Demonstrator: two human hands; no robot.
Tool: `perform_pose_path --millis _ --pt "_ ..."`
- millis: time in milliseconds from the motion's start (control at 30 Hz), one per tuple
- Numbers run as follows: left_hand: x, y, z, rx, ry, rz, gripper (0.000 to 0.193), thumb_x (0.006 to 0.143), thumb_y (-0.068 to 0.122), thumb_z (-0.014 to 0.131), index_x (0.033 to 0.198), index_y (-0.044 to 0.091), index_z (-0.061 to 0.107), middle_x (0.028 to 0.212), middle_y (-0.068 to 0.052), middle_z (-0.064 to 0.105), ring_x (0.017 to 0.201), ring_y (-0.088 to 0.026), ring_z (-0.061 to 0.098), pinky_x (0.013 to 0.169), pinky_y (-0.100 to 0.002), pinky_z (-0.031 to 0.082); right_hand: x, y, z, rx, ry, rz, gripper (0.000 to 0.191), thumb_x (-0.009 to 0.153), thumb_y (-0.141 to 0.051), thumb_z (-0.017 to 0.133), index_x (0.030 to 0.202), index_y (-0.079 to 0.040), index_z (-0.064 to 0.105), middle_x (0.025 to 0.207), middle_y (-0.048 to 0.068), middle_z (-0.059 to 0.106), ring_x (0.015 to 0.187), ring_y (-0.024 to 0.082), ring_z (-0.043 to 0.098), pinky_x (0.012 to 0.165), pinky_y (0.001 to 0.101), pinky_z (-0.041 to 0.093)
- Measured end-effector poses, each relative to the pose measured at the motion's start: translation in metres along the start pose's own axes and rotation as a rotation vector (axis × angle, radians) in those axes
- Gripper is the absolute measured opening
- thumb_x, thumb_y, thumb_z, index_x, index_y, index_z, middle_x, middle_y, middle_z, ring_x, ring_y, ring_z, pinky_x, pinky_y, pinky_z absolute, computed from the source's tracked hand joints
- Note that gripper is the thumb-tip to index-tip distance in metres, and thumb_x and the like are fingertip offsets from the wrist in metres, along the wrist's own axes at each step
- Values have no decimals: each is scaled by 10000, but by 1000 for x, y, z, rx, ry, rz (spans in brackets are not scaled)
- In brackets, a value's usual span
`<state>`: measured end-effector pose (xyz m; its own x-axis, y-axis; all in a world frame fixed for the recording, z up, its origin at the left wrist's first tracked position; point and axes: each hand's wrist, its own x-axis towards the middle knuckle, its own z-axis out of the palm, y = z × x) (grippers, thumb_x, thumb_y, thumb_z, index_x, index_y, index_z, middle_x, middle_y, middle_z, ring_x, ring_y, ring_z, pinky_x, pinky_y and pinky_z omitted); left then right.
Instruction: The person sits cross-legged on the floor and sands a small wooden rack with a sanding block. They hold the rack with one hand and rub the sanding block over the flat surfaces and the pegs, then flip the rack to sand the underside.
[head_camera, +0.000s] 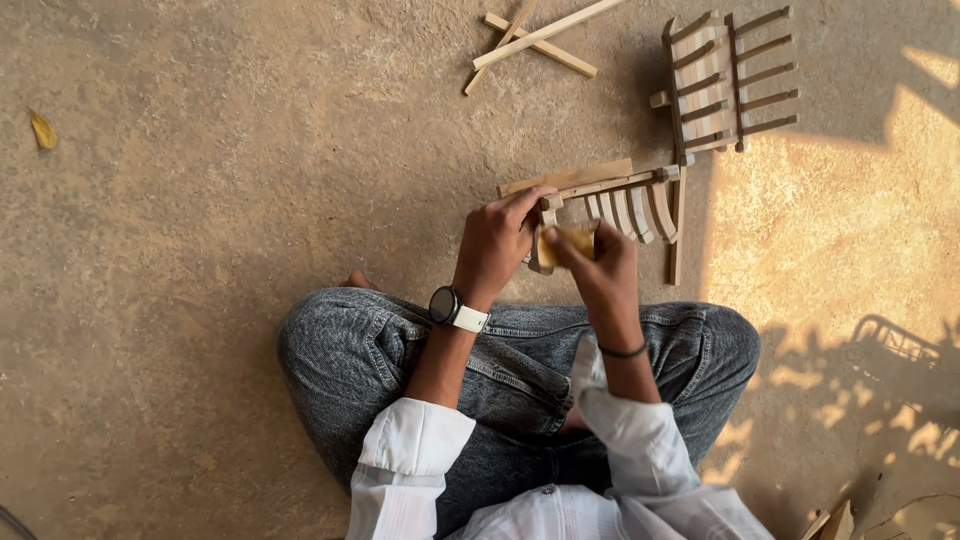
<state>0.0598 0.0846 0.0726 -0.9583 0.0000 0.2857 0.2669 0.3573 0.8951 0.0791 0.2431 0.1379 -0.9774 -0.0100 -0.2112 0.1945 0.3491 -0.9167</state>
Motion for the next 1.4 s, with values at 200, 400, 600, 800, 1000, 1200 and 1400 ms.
perform_pose_path --millis 200,400,600,800,1000,1200,1400 --pt "-1 -4 7 33 -14 -26 387 915 -7 709 1290 80 665 1030 -102 781 805 -192 768 691 -306 636 -5 -4 3 -20 -4 -51 227 909 -190 812 958 -2 696 894 131 760 760 139 736 678 276 625" --pt "0 -9 9 67 -9 -36 374 921 -5 698 1282 96 693 990 -87 795 747 -163 757 643 -293 618 2 10 2 15 11 -147 229 914 -178 813 942 9 683 849 135 749 730 142 737 625 263 635" --pt "-5 -10 9 20 31 11 328 976 50 724 1295 104 671 1067 -89 785 842 -170 768 710 -293 628 -6 24 2 -41 101 -96 225 912 -194 801 968 -4 695 863 122 761 715 133 742 605 264 619" --pt "0 -3 2 22 19 14 372 921 19 728 1282 92 673 1094 -107 775 858 -202 777 721 -301 640 -2 18 0 33 171 -157 225 915 -203 811 978 -14 708 910 100 766 819 135 764 728 267 665" --pt "-1 9 -9 16 25 3 406 896 5 734 1288 96 676 1138 -117 777 949 -246 782 805 -350 632 30 13 9 292 363 -151 230 921 -232 807 985 -30 717 903 76 752 774 117 719 715 273 626" --pt "-1 15 -14 42 -23 -28 419 900 6 737 1305 91 671 1116 -136 776 950 -253 779 798 -354 627 29 7 33 402 533 -100 259 903 -218 839 973 8 732 905 107 754 771 130 707 707 270 602" --pt "-5 12 -17 57 -12 -13 363 914 -22 710 1272 30 678 1128 -170 772 978 -272 775 818 -362 611 32 10 38 377 462 -45 229 845 -199 835 927 -22 716 873 89 767 744 127 753 683 262 656"
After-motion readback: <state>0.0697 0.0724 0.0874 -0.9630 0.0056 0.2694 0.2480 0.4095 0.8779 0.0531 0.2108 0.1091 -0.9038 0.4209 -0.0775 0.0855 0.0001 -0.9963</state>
